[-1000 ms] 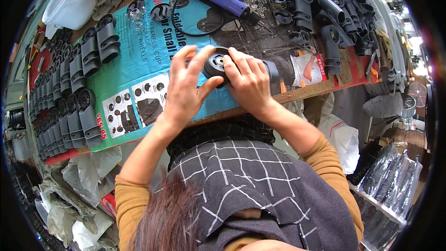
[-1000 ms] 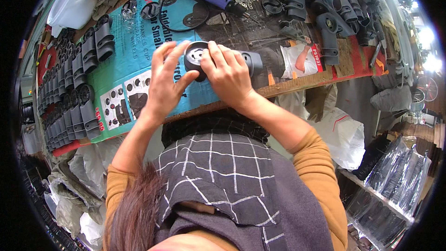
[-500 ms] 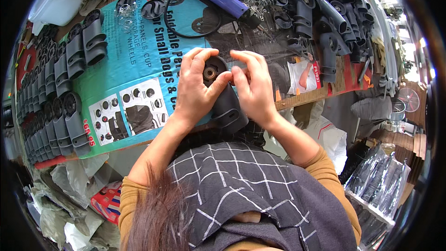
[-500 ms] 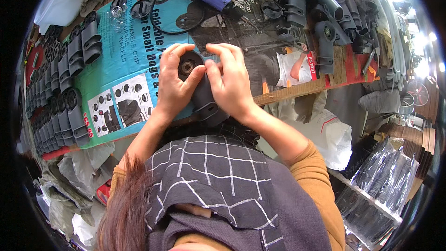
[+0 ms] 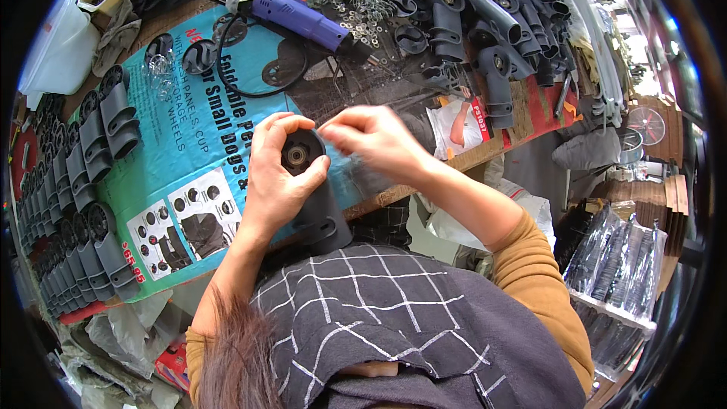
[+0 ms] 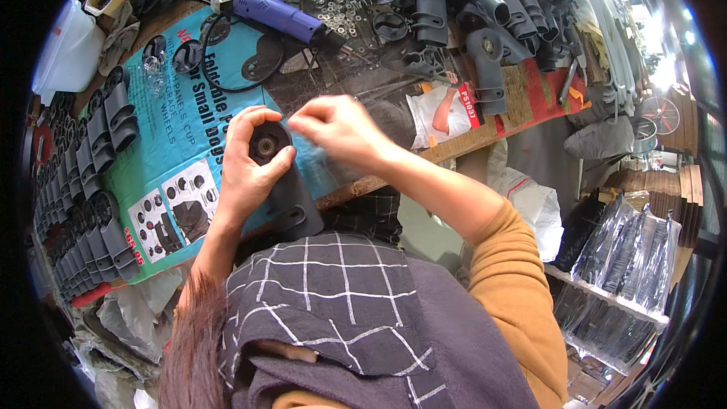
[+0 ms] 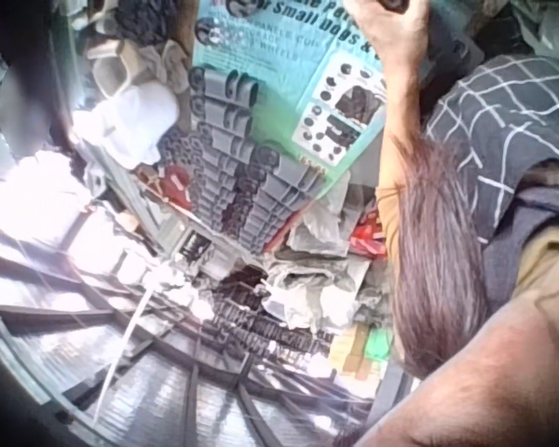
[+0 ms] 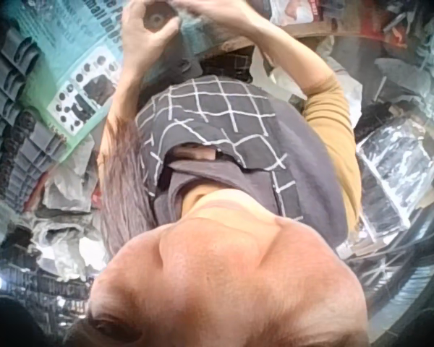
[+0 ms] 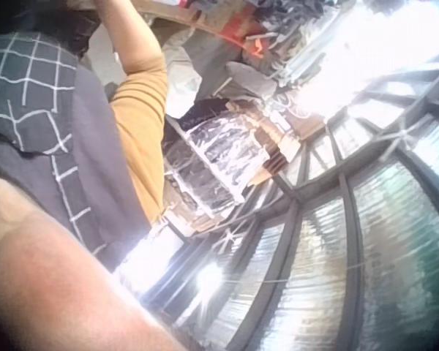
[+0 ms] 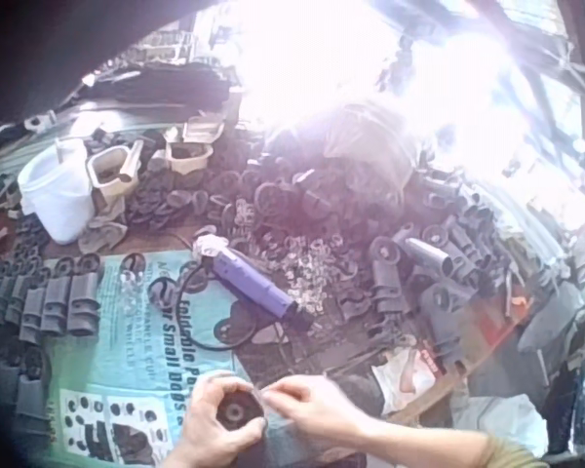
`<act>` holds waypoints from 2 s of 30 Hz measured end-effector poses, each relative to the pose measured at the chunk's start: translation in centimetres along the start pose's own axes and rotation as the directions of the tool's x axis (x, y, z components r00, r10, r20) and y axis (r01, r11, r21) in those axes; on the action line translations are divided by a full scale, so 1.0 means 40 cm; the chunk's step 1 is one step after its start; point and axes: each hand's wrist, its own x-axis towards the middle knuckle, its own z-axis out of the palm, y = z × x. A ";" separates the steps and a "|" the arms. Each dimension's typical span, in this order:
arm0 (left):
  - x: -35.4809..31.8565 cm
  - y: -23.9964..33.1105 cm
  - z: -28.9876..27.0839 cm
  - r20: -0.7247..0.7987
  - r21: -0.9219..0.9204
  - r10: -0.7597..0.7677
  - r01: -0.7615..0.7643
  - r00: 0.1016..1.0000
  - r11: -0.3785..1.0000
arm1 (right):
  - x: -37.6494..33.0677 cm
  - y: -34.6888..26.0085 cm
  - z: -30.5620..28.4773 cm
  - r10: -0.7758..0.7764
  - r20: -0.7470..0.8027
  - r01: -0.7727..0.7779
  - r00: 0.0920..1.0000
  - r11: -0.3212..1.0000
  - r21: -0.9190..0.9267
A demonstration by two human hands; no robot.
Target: The person assembles small wheels into gray plastic housings on a cluttered workbench. They insert wheels, apply hot glue with a glue gun, and attach metal rings to secure the wheels in place.
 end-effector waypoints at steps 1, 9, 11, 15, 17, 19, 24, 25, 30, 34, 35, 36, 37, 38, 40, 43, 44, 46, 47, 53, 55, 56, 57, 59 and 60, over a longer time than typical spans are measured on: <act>-0.001 0.003 0.001 -0.012 -0.057 -0.023 0.022 1.000 0.998 | 0.008 0.000 -0.038 -0.103 -0.216 0.083 0.971 0.992 -0.099; -0.015 0.007 0.017 -0.076 0.029 -0.023 0.025 0.997 0.999 | 0.152 0.110 -0.267 -0.603 -0.261 0.232 0.754 0.616 -0.753; -0.015 0.008 0.015 -0.081 0.028 -0.008 0.010 0.997 1.000 | 0.165 0.116 -0.267 -0.562 -0.245 0.179 0.790 0.594 -0.785; -0.003 0.002 0.020 -0.059 0.035 -0.022 0.024 0.998 0.999 | 0.124 0.043 -0.229 -0.579 -0.308 0.173 0.755 0.629 -0.758; 0.005 -0.005 0.030 -0.099 0.085 0.039 -0.031 0.994 0.996 | 0.078 -0.010 -0.178 -0.552 -0.402 0.184 0.730 0.726 -0.663; 0.011 -0.012 0.042 -0.100 0.106 0.041 -0.031 0.994 0.994 | 0.027 -0.038 -0.090 -0.543 -0.214 0.372 0.812 0.764 -0.527; 0.010 -0.020 0.053 -0.125 0.092 0.028 -0.016 0.992 0.996 | 0.005 -0.052 0.034 -0.418 -0.068 0.344 0.906 0.818 -0.461; 0.011 -0.021 0.053 -0.124 0.082 0.017 -0.007 0.992 0.997 | 0.010 -0.051 0.042 -0.398 -0.080 0.320 0.914 0.827 -0.462; 0.010 -0.020 0.051 -0.113 0.074 0.002 0.007 0.994 0.997 | 0.010 -0.059 0.042 -0.423 -0.063 0.349 0.904 0.815 -0.463; 0.010 -0.022 0.051 -0.115 0.081 0.033 -0.024 0.993 0.996 | 0.022 -0.069 -0.043 -0.549 -0.184 0.428 0.816 0.785 -0.447; 0.012 -0.022 0.051 -0.125 0.103 0.073 -0.060 0.990 0.993 | 0.051 -0.072 -0.093 -0.579 -0.291 0.378 0.761 0.761 -0.527; 0.015 -0.023 0.050 -0.133 0.124 0.112 -0.095 0.985 0.988 | 0.087 -0.072 -0.145 -0.625 -0.351 0.308 0.698 0.703 -0.641; 0.014 -0.021 0.051 -0.128 0.091 0.091 -0.079 0.988 0.993 | 0.127 -0.063 -0.192 -0.654 -0.345 0.262 0.673 0.648 -0.715; 0.016 -0.020 0.051 -0.140 0.107 0.111 -0.097 0.984 0.990 | 0.164 -0.047 -0.228 -0.571 -0.370 0.195 0.733 0.697 -0.690; 0.015 -0.015 0.050 -0.136 0.078 0.080 -0.069 0.987 0.995 | 0.243 -0.020 -0.282 -0.667 -0.223 0.262 0.710 0.545 -0.797; 0.007 -0.006 0.051 -0.128 0.057 0.018 -0.011 0.992 0.998 | 0.340 -0.007 -0.323 -0.804 0.141 0.346 0.578 0.085 -0.934; 0.005 -0.004 0.051 -0.124 0.040 -0.008 0.013 0.992 0.999 | 0.358 -0.010 -0.336 -0.771 0.091 0.260 0.630 0.098 -0.961; 0.002 -0.002 0.051 -0.132 0.026 0.002 0.001 0.991 1.000 | 0.376 -0.023 -0.374 -0.740 0.033 0.111 0.672 0.056 -0.992; 0.001 -0.002 0.051 -0.142 0.041 0.023 -0.017 0.990 0.999 | 0.378 -0.031 -0.396 -0.747 -0.040 0.023 0.664 0.075 -0.997; 0.012 -0.010 0.047 -0.147 0.098 0.132 -0.118 0.980 0.988 | 0.362 -0.053 -0.473 -0.615 -0.220 -0.208 0.757 0.093 -0.974; 0.015 -0.011 0.049 -0.133 0.012 0.091 -0.090 0.987 0.996 | 0.370 -0.054 -0.458 -0.678 -0.247 -0.098 0.692 0.250 -0.963; 0.014 -0.011 0.050 -0.119 -0.031 0.059 -0.063 0.991 0.998 | 0.376 -0.053 -0.442 -0.684 -0.295 -0.099 0.667 0.312 -0.945; 0.015 -0.011 0.051 -0.133 -0.021 0.082 -0.085 0.988 0.996 | 0.384 -0.054 -0.426 -0.676 -0.304 -0.123 0.671 0.303 -0.945; 0.013 -0.011 0.052 -0.129 -0.030 0.063 -0.067 0.990 0.997 | 0.396 -0.059 -0.400 -0.630 -0.408 -0.259 0.660 0.320 -0.912; 0.013 -0.011 0.052 -0.135 -0.033 0.057 -0.062 0.989 0.998 | 0.403 -0.061 -0.387 -0.633 -0.427 -0.288 0.645 0.317 -0.904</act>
